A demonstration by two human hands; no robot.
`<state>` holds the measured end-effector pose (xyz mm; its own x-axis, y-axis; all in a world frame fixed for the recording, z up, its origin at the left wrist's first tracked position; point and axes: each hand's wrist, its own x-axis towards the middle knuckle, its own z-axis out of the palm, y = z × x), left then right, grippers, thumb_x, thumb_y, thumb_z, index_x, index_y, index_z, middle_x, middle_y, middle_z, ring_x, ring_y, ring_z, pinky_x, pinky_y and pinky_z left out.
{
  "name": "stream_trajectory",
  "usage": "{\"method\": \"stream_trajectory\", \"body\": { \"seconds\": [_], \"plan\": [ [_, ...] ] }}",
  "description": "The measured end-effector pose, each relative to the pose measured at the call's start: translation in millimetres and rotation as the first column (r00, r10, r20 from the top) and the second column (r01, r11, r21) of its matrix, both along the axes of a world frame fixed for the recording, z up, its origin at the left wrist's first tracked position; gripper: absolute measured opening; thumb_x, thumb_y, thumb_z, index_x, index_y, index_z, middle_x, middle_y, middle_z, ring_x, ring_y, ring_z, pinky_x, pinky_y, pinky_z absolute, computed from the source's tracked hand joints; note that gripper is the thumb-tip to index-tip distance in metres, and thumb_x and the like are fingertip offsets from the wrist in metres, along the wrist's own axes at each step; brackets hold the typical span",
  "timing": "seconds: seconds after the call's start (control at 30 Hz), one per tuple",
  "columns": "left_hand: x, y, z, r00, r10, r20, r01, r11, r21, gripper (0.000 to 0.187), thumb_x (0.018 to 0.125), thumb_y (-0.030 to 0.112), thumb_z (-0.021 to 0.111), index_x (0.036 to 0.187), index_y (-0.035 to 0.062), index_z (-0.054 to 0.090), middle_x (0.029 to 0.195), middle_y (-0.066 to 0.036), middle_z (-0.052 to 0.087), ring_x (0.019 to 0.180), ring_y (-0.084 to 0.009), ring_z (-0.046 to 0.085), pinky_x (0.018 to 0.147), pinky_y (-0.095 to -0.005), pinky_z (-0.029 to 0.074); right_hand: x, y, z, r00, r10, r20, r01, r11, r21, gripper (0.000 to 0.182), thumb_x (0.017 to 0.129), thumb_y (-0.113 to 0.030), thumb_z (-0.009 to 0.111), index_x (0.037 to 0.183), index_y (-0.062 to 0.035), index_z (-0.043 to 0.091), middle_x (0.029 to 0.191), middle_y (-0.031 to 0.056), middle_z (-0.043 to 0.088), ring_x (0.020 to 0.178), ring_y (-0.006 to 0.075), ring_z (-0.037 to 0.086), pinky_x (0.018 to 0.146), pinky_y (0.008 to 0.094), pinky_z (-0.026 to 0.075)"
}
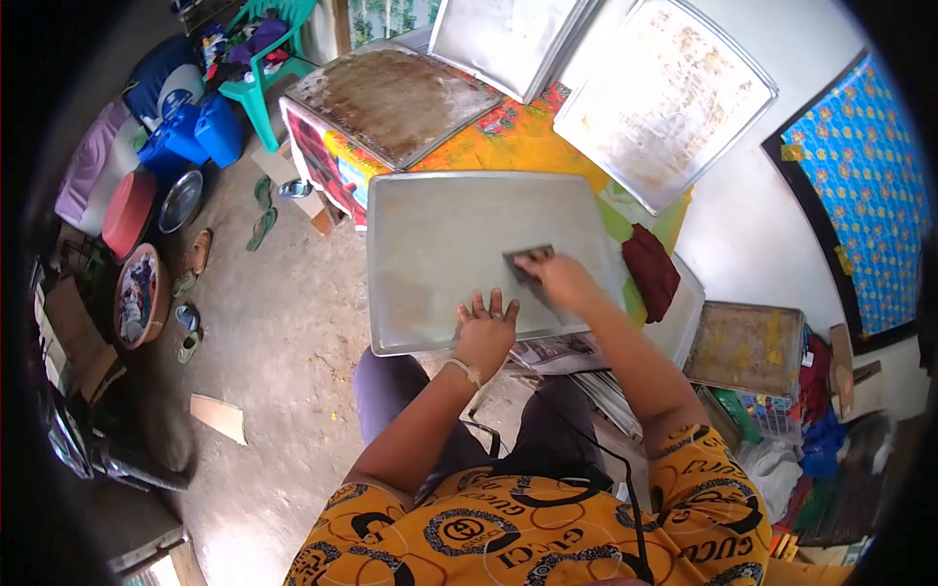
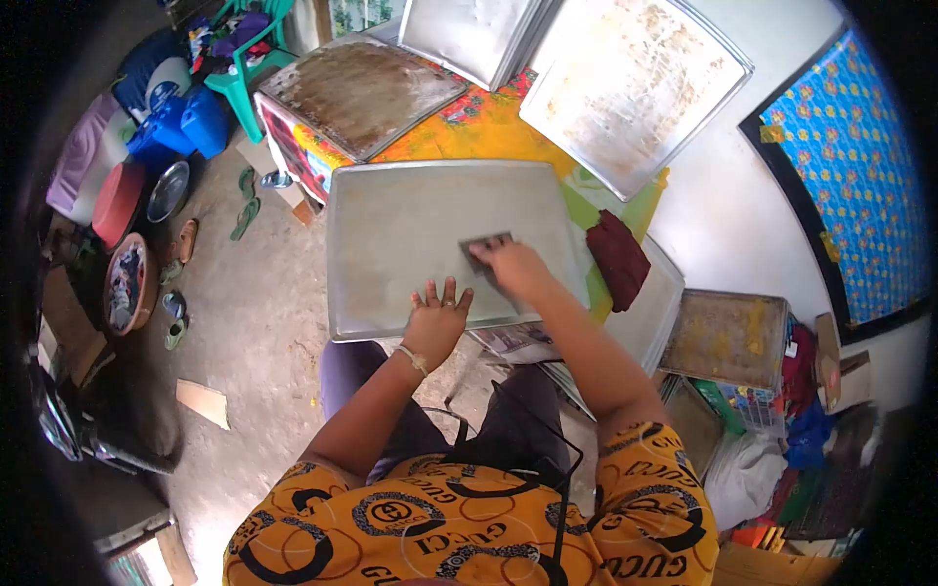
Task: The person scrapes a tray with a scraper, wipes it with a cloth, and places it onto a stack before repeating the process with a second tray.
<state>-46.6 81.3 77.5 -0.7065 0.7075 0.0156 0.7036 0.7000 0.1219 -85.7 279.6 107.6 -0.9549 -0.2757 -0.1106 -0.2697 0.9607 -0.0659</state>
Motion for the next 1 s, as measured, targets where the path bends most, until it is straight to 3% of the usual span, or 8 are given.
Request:
{"method": "stream_trajectory", "body": {
  "seconds": [0.13, 0.3, 0.4, 0.53, 0.63, 0.73, 0.83, 1.0],
  "plan": [
    [1, -1, 1, 1.000, -0.013, -0.002, 0.013, 0.999, -0.030, 0.050, 0.088, 0.013, 0.045, 0.137, 0.0075, 0.040, 0.140, -0.026, 0.037, 0.121, -0.0492, 0.044, 0.092, -0.0613, 0.040, -107, 12, -20, 0.992, -0.079, -0.094, 0.059, 0.977, -0.204, 0.046, 0.080, 0.002, 0.046, 0.119, -0.0163, 0.061, 0.110, 0.0140, 0.062, 0.095, 0.0326, 0.061, 0.086, 0.0390, 0.048],
    [3, -6, 1, 0.999, 0.007, 0.050, -0.008, 0.999, 0.033, 0.054, 0.086, 0.010, 0.047, 0.139, 0.0132, 0.037, 0.145, -0.020, 0.033, 0.128, -0.0445, 0.038, 0.099, -0.0636, 0.031, -110, -1, -5, 0.987, -0.160, -0.031, 0.156, 0.981, -0.115, 0.050, 0.078, 0.004, 0.045, 0.120, -0.0173, 0.061, 0.111, 0.0134, 0.062, 0.097, 0.0333, 0.060, 0.085, 0.0402, 0.048],
    [13, -30, -3, 0.995, 0.001, -0.098, 0.005, 0.998, 0.062, 0.065, 0.085, 0.017, 0.054, 0.144, 0.0191, 0.028, 0.147, -0.017, 0.030, 0.133, -0.0432, 0.030, 0.103, -0.0670, 0.020, -88, 0, 0, 0.983, -0.181, -0.010, 0.180, 0.982, -0.064, 0.050, 0.078, 0.003, 0.046, 0.119, -0.0193, 0.061, 0.111, 0.0136, 0.062, 0.096, 0.0330, 0.061, 0.084, 0.0401, 0.048],
    [28, -100, 29, 0.930, 0.367, 0.009, -0.365, 0.921, 0.134, 0.094, 0.076, 0.040, 0.068, 0.148, 0.0195, 0.011, 0.148, -0.018, 0.027, 0.136, -0.0385, 0.026, 0.104, -0.0658, 0.017, -77, 2, -9, 0.977, -0.210, -0.043, 0.205, 0.973, -0.109, 0.050, 0.078, 0.002, 0.045, 0.120, -0.0207, 0.061, 0.109, 0.0132, 0.063, 0.094, 0.0330, 0.061, 0.084, 0.0400, 0.049],
    [19, -146, -17, 0.697, 0.691, 0.192, -0.699, 0.594, 0.398, 0.080, 0.084, 0.041, 0.062, 0.145, 0.0092, 0.022, 0.138, -0.019, 0.041, 0.126, -0.0337, 0.042, 0.100, -0.0541, 0.035, -73, -6, -7, 0.977, -0.212, -0.032, 0.207, 0.971, -0.120, 0.048, 0.081, 0.000, 0.044, 0.121, -0.0216, 0.060, 0.108, 0.0127, 0.063, 0.094, 0.0329, 0.061, 0.083, 0.0399, 0.049],
    [12, -175, -25, 0.451, -0.024, 0.892, -0.878, 0.167, 0.448, 0.063, 0.090, 0.041, 0.055, 0.137, 0.0014, 0.038, 0.120, -0.017, 0.057, 0.106, -0.0275, 0.057, 0.084, -0.0391, 0.048, -51, -25, -6, 0.988, -0.152, -0.023, 0.150, 0.985, -0.085, 0.038, 0.088, -0.008, 0.042, 0.119, -0.0210, 0.061, 0.106, 0.0125, 0.064, 0.092, 0.0325, 0.062, 0.084, 0.0397, 0.049],
    [25, -160, -19, 0.414, -0.038, 0.910, -0.909, -0.064, 0.411, 0.050, 0.093, 0.039, 0.049, 0.123, -0.0004, 0.053, 0.099, -0.011, 0.064, 0.086, -0.0210, 0.061, 0.073, -0.0328, 0.049, -1, -48, -7, 0.999, -0.044, 0.023, 0.047, 0.993, -0.109, 0.031, 0.091, -0.017, 0.045, 0.117, -0.0204, 0.062, 0.109, 0.0139, 0.063, 0.097, 0.0320, 0.061, 0.083, 0.0396, 0.049],
    [48, -148, -17, 0.305, -0.164, 0.938, -0.952, -0.071, 0.297, 0.040, 0.093, 0.037, 0.048, 0.105, -0.0009, 0.057, 0.089, -0.011, 0.063, 0.083, -0.0214, 0.063, 0.071, -0.0349, 0.050, 105, -73, -4, 0.992, 0.126, -0.003, -0.126, 0.992, 0.029, 0.045, 0.083, -0.016, 0.054, 0.128, -0.0201, 0.053, 0.131, 0.0135, 0.050, 0.116, 0.0341, 0.050, 0.092, 0.0420, 0.046]
  ]
}}
